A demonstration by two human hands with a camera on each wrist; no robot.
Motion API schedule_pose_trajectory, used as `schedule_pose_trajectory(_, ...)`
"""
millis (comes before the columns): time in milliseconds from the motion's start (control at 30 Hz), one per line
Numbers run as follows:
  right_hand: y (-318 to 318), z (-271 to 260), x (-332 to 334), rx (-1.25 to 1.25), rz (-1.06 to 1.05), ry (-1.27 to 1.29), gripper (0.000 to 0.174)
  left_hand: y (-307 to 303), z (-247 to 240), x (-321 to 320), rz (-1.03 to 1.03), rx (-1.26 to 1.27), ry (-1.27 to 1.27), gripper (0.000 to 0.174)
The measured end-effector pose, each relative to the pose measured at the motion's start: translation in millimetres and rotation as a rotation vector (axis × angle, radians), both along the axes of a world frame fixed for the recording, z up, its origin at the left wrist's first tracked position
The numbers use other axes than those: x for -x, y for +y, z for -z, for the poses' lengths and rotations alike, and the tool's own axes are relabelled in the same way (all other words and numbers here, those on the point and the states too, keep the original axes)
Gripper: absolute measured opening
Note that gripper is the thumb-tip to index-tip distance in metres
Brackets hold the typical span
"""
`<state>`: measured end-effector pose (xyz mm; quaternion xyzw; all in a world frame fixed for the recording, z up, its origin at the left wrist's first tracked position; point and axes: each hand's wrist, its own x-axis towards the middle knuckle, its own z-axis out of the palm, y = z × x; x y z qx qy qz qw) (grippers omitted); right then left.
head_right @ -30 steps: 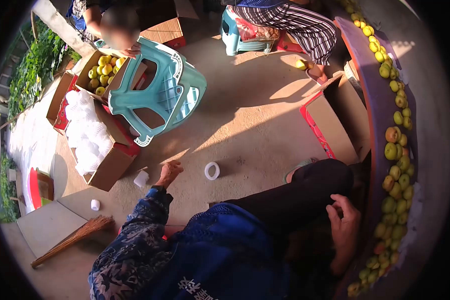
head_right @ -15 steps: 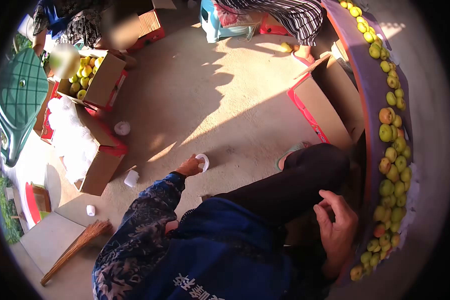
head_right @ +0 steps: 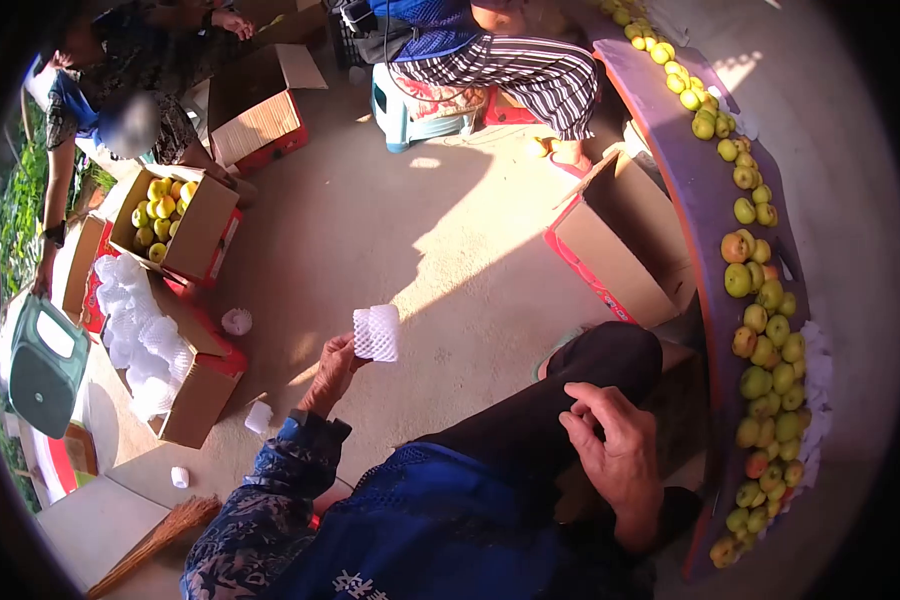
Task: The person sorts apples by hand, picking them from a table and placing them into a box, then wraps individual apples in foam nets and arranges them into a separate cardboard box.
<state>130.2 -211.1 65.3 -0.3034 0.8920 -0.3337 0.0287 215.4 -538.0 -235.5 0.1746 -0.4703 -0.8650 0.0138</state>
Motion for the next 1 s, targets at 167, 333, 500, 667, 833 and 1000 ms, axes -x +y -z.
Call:
schedule_pose_trajectory(167,-29,-4,-11,0.1,0.02,-0.026,0.04,41,-151,37,0.322,0.023,0.184,0.025)
schedule_pose_trajectory(333,-25,-11,-29,0.322,0.199,-0.278,0.038,103,-212,64,0.506,0.557,0.66,0.029)
schedule_pose_trajectory(500,2,-11,-32,0.695,0.315,-0.408,0.049,138,-225,77,0.448,0.802,0.768,0.033)
schedule_pose_trajectory(667,20,-1,-37,0.823,0.276,-0.372,0.05,159,-220,81,0.512,0.892,0.873,0.03)
schedule_pose_trajectory(833,39,6,-35,0.768,0.411,-0.227,0.051,158,-238,79,0.266,0.589,0.7,0.019)
schedule_pose_trajectory(1000,44,3,-34,0.44,0.534,-0.011,0.039,159,-256,68,0.554,0.679,0.612,0.026)
